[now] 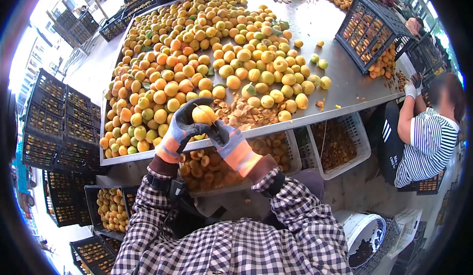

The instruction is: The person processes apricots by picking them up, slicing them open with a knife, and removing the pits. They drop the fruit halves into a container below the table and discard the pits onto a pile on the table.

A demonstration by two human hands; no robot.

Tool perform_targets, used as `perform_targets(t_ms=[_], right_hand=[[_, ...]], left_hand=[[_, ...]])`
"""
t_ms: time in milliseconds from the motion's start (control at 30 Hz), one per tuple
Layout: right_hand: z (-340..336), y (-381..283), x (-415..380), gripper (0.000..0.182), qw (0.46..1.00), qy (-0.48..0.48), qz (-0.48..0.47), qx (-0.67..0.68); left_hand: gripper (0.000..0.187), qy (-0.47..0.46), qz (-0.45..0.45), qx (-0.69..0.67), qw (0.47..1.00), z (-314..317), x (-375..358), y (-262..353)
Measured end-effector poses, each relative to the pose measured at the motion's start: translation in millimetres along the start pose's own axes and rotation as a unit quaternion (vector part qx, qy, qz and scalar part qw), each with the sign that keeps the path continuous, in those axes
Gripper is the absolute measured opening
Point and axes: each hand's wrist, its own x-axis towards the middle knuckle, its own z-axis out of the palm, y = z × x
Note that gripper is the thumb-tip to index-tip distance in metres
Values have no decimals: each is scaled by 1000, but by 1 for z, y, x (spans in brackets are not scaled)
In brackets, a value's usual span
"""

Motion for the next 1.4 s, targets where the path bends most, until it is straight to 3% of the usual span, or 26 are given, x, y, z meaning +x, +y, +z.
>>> perform_targets(t_ms=[100, 167, 200, 300, 367, 433, 533, 600, 633, 733, 800, 833, 900, 967, 1000, 1100, 1167, 1233, 1333, 1400], right_hand=[[-1, -2, 1, 35, 1000, 3, -5, -31], [8, 1, 1, 35, 999, 32, -14, 7], [11, 3, 1, 36, 997, 58, -26, 43], [9, 7, 0, 36, 999, 29, 34, 9], [4, 8, 1, 35, 999, 31, 8, 5], [4, 9, 2, 34, 999, 30, -20, 4], [3, 9, 3, 38, 999, 15, 1, -50], [5, 4, 3, 21, 997, 28, 34, -63], [8, 4, 4, 21, 997, 29, 35, -62], [16, 17, 0, 29, 998, 58, 28, -19], [20, 35, 4, 54, 995, 41, 82, -23], [23, 42, 4, 54, 995, 43, 82, -24], [27, 42, 2, 33, 993, 73, 76, 60], [18, 31, -1, 33, 995, 48, 89, -5], [14, 23, 0, 34, 992, 25, 100, -69], [18, 18, 4, 34, 996, 35, 71, -34], [18, 9, 5, 33, 991, 16, 101, -81], [17, 2, 7, 32, 983, -1, 129, -129], [19, 7, 8, 32, 992, 28, 57, -108], [21, 17, 11, 45, 995, 42, 59, -76]], left_hand=[[62, -1, 30, -6, 1000, 7, -3, -10], [57, 79, -41, -178, 980, 28, -8, -21], [53, 115, -88, -305, 941, 40, -9, -29], [50, 63, -138, -261, 953, 30, -13, -25], [49, 74, -97, -196, 973, 27, -8, -20], [48, 47, -60, 14, 997, 6, -3, -20], [48, 36, -41, -2, 999, 5, 4, -13], [47, 75, -11, -17, 997, 10, 6, -19], [47, 74, -13, -16, 997, 13, 6, -25], [48, 100, -122, -275, 948, 34, 2, -34], [50, 107, -141, -279, 944, 40, 1, -27], [53, 114, -159, -283, 939, 42, 3, -26], [54, 93, -164, -280, 941, 37, 3, -31], [58, 130, -137, -127, 974, 37, 1, -23], [58, 132, -137, -127, 974, 33, 1, -25], [57, 100, -106, -94, 985, 26, 0, -31], [64, 124, -175, -232, 949, 34, 1, -26], [67, 122, -182, -203, 954, 30, -1, -26], [65, 121, -150, -126, 973, 22, -2, -35], [49, 161, -74, -73, 981, 20, -1, -36]])
